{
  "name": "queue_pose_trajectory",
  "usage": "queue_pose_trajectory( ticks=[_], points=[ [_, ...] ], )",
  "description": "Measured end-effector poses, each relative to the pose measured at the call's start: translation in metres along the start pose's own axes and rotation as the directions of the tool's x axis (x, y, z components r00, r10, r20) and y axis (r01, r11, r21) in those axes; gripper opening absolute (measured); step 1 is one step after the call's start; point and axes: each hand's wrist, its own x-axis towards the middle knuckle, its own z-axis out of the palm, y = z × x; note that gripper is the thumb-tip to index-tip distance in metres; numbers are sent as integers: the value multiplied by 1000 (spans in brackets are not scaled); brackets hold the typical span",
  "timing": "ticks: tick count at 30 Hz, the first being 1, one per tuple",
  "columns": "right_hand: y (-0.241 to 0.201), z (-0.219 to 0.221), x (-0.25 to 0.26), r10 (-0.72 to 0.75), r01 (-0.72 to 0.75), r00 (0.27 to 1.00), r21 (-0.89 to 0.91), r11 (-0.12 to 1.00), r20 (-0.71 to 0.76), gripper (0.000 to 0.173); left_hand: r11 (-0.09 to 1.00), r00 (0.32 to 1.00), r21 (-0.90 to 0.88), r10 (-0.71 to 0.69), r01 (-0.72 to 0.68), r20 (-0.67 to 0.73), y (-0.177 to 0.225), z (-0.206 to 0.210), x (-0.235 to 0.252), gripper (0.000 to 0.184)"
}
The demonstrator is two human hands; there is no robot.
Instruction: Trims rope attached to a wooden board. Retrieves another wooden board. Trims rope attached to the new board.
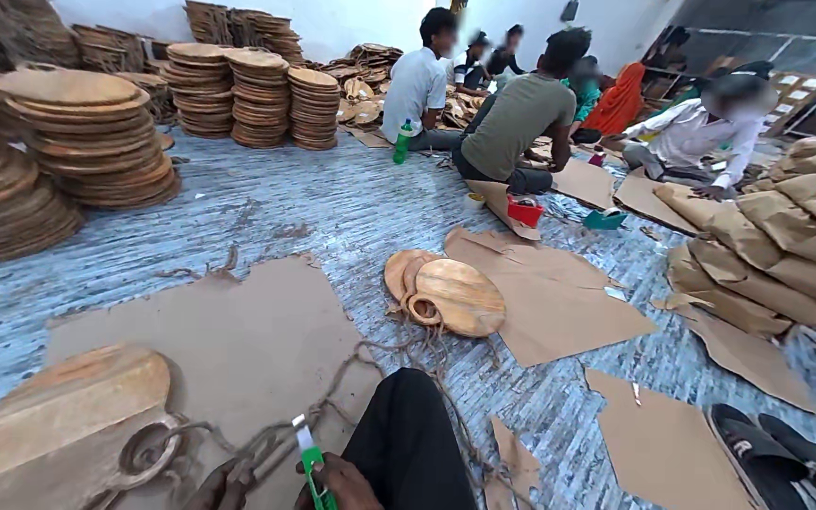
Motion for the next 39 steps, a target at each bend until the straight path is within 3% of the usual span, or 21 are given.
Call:
queue_pose_trajectory(
  ticks=[5,9,13,16,19,23,27,30,33,36,39],
  points=[
    [-7,1,-8,25,-20,998,99,995,-51,39,989,958,-108,-124,99,-259,12,-1,2,39],
    [1,6,2,65,-60,997,97,993,-47,45,981,935,-143,-170,131,-311,-5,-10,11,30],
    [7,9,25,137,-123,987,155,980,-86,39,974,915,-216,-152,74,-374,-9,-14,21,27],
    [1,19,41,124,-119,991,104,987,-43,37,951,830,-305,-203,41,-519,2,-40,34,22],
    [-5,28,56,135,-135,991,11,991,21,40,968,743,-209,-241,139,-625,5,-86,53,29],
    [3,38,87,117,-102,988,-144,984,101,41,955,765,-86,-281,285,-579,-16,-119,81,30],
    [29,37,116,33,15,985,-273,962,170,41,966,808,-53,-240,251,-539,-31,-105,95,29],
    [47,28,121,87,-47,987,-273,961,133,41,939,814,69,-253,337,-523,-35,-106,101,29],
    [44,32,124,58,-3,985,-321,947,161,40,925,831,122,-259,361,-493,-44,-109,112,26],
    [33,46,133,25,77,980,-495,865,196,42,895,831,198,-264,401,-489,-43,-106,120,27],
    [22,66,153,17,133,979,-701,701,203,45,861,832,231,-315,453,-457,-47,-104,124,29]
  ],
)
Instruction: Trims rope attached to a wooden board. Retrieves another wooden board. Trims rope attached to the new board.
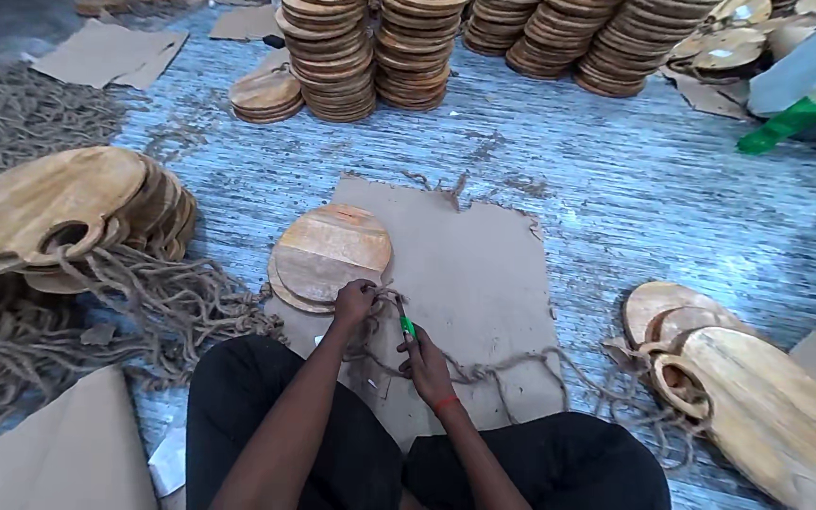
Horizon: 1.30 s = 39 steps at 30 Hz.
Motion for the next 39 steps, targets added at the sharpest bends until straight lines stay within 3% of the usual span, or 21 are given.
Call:
queue_pose_trajectory(
  ticks=[6,12,21,25,33,39],
  points=[
    [-26,2,55,16,4,998,-349,937,55,45,1000,998,-30,2,-4,-60,1,5,1,25],
    [-30,-11,75,-46,56,998,-352,935,37,41,995,985,-54,78,-87,-152,9,6,-2,26],
    [-24,8,73,57,-24,997,-532,846,46,43,998,982,-15,49,-53,-183,2,22,0,24],
    [-21,6,74,18,22,997,-536,844,69,43,998,981,14,62,-61,-185,1,22,4,20],
    [-32,6,74,99,-24,991,-596,802,95,42,998,973,28,53,-48,-225,2,24,2,20],
    [-39,8,70,108,-39,991,-594,804,82,42,990,970,97,123,-104,-212,1,25,0,19]
  ],
)
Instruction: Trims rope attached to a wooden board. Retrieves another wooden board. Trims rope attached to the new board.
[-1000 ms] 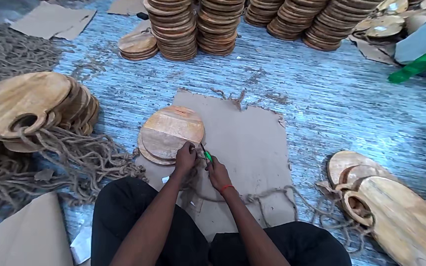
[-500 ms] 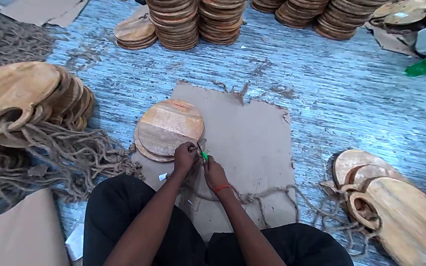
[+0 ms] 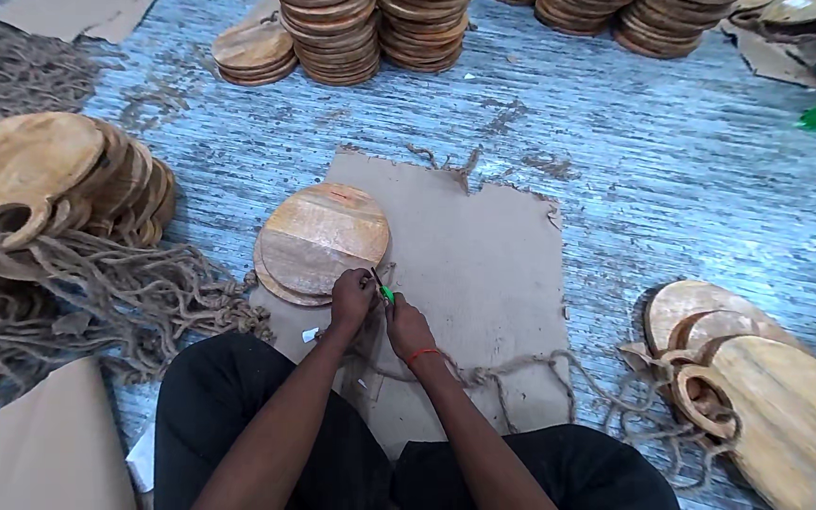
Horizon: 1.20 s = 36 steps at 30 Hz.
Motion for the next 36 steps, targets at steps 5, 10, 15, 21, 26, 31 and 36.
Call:
queue_pose_trajectory(
  ticks=[5,10,15,21,26,31,36],
  points=[
    [-5,0,-2,49,-49,999,-81,996,1,39,999,999,31,35,-33,-33,-1,3,-1,17],
    [-8,8,-7,99,-99,995,-105,989,-10,38,997,996,40,65,-63,-54,-1,7,-2,18],
    [-17,9,-9,122,-122,992,-111,986,-3,37,989,987,65,135,-129,-88,-2,9,-4,14],
    [-26,-6,-11,145,-143,989,-57,988,21,36,977,973,95,202,-192,-108,-6,11,-6,13],
    [-27,2,9,115,-115,993,-65,991,4,36,970,966,99,231,-220,-113,-8,9,-8,11],
    [-19,3,-7,100,-100,995,-14,995,4,39,983,979,68,175,-169,-102,-6,6,-8,13],
    [-27,1,-1,133,-132,991,-53,990,13,39,957,971,186,234,-222,-48,-10,8,-1,16]
  ],
)
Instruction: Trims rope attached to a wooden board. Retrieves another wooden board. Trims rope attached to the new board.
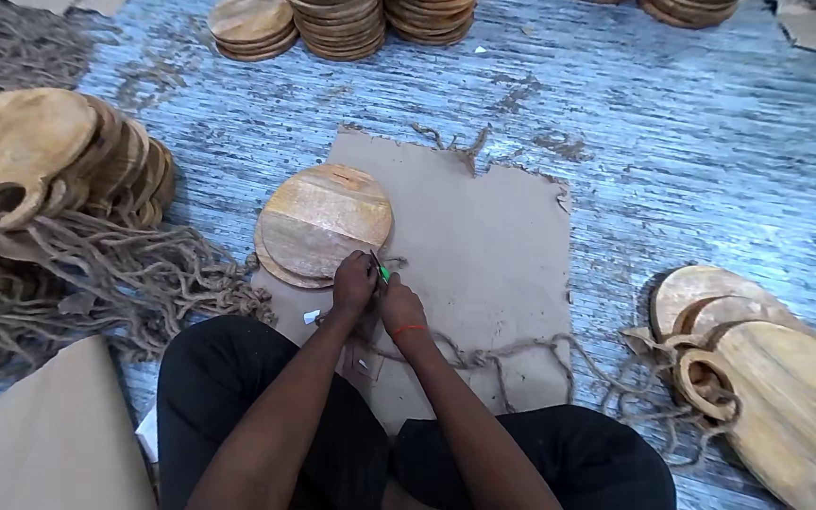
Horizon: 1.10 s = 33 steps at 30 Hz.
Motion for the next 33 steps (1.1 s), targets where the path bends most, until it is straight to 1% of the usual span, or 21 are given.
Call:
queue_pose_trajectory(
  ticks=[2,6,8,11,13,16,18,20,22,24,26,29,31,33],
  points=[
    [-3,-1,4,-12,12,1000,3,1000,-12,39,1000,1000,2,17,-17,-20,-2,3,2,16],
    [3,-2,-3,-14,14,1000,-30,999,6,34,995,996,-42,-86,86,-6,2,-1,0,16],
    [4,-1,-14,-7,7,1000,-1,1000,6,34,997,998,-35,-68,67,-3,6,-4,-4,15],
    [-3,2,-5,0,0,1000,-7,1000,-5,35,999,1000,39,-22,22,17,2,1,0,17],
    [-5,1,0,-21,21,1000,18,1000,-18,36,999,1000,28,-27,27,15,-2,2,2,17],
    [1,-1,-5,-9,9,1000,-3,1000,22,41,998,998,-10,-65,66,6,0,-1,0,16],
    [3,-1,-13,0,0,1000,21,1000,23,37,999,999,13,-36,36,0,1,-2,-1,16],
    [-2,-3,-7,8,-8,1000,-2,1000,27,37,998,1000,64,-6,5,17,-1,-2,1,18],
    [-6,-4,-1,-4,4,1000,-9,1000,22,38,999,1000,53,12,-11,-9,-4,0,3,16],
    [-5,-5,0,-11,12,1000,-28,1000,28,39,999,999,0,-35,35,-23,-5,0,4,17],
    [-1,-6,-9,-14,16,999,-40,999,34,35,997,997,-31,-69,68,-23,-3,-1,2,17],
    [-5,-6,-19,-9,10,1000,-28,1000,21,33,999,1000,21,-26,26,-8,-1,-2,-1,16],
    [-10,-4,-9,-4,4,1000,-40,999,16,37,998,1000,60,15,-15,-8,-6,3,1,16],
    [-8,-3,-4,-9,9,1000,-34,999,-2,39,999,1000,46,24,-23,-20,-7,3,0,16]
  ],
)
